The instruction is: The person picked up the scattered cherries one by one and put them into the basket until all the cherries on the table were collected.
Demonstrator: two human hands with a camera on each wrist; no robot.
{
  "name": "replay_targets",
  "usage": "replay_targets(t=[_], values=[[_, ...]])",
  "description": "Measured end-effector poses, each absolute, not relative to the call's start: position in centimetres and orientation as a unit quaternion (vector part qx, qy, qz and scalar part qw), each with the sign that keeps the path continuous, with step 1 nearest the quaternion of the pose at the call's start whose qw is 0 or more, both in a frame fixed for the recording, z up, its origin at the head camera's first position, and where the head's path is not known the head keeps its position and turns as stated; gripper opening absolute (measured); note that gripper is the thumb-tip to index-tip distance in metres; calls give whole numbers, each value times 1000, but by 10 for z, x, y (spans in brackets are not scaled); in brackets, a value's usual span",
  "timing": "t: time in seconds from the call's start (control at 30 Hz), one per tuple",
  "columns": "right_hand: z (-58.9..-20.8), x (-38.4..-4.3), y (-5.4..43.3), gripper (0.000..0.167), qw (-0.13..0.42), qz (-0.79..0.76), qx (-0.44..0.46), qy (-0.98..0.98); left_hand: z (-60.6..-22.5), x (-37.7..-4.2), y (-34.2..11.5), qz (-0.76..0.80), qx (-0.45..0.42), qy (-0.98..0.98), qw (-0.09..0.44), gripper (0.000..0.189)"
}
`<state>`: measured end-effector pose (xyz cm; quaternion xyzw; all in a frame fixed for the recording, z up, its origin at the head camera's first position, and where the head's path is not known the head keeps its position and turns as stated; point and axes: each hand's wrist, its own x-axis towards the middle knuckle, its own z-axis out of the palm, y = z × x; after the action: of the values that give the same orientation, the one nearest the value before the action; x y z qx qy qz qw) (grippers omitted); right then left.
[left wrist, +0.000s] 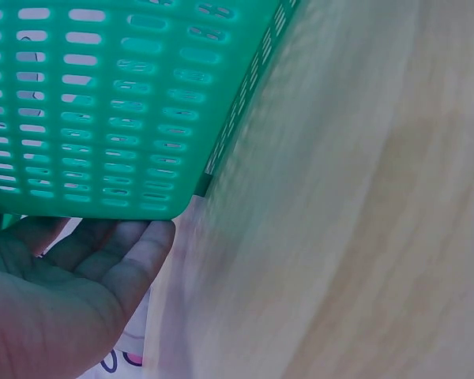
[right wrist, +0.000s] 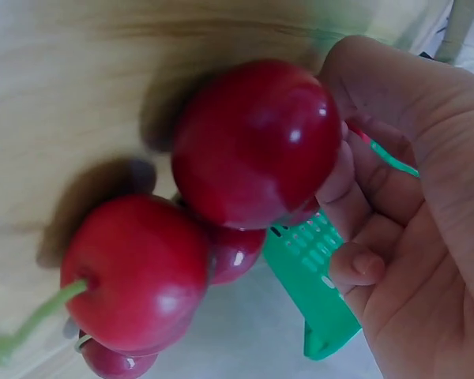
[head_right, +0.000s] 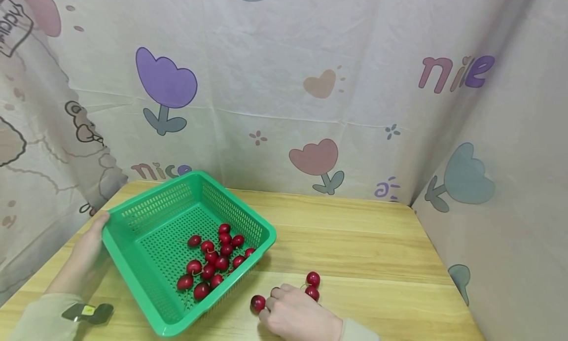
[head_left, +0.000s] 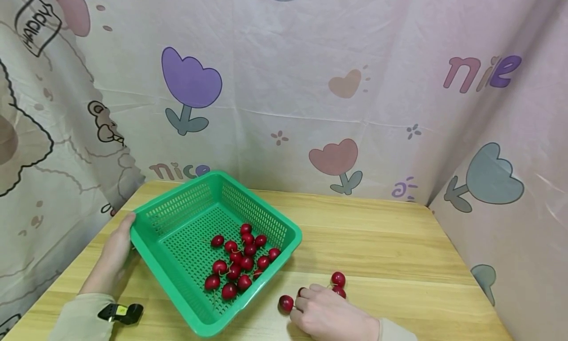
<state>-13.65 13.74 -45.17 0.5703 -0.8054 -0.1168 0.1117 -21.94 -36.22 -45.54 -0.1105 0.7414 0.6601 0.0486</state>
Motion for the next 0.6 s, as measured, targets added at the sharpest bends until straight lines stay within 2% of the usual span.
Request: replay_targets(t=[0.6], values=[[-448, -133, 133, 16, 129, -122, 531, -829, -456, -220, -364, 637, -115, 761, 45, 95]])
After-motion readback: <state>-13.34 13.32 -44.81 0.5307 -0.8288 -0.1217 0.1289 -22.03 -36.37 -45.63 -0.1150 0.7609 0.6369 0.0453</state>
